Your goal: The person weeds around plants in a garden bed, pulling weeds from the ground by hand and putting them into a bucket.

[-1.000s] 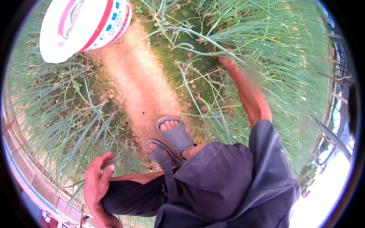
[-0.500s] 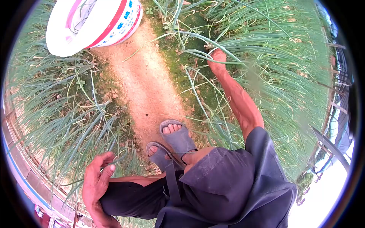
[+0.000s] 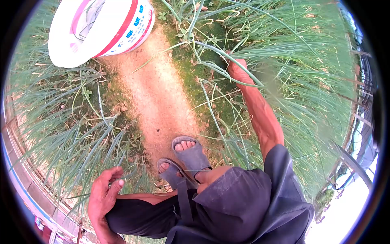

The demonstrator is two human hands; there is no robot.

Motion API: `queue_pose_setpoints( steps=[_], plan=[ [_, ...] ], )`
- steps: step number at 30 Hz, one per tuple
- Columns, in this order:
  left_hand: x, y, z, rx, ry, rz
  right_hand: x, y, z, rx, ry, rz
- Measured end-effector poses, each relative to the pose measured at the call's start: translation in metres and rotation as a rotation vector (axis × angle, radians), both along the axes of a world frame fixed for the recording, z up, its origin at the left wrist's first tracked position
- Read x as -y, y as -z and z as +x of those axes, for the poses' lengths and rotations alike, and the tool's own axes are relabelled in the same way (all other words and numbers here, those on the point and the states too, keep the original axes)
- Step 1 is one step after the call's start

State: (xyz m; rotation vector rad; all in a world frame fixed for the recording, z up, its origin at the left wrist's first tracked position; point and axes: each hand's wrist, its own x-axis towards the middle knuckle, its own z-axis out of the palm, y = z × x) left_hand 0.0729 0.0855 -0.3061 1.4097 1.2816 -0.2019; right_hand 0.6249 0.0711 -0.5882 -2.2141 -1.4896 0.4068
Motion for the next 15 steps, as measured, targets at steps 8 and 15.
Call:
queue_pose_setpoints(
  steps=[8,15],
  plan=[
    [-0.006,0.000,0.004,0.002,0.036,-0.017,-0.003,0.028,0.018,0.154,0.125,0.021],
    [-0.005,-0.001,0.000,-0.011,0.017,-0.009,-0.012,0.004,0.025,-0.050,-0.102,-0.047]
  ],
)
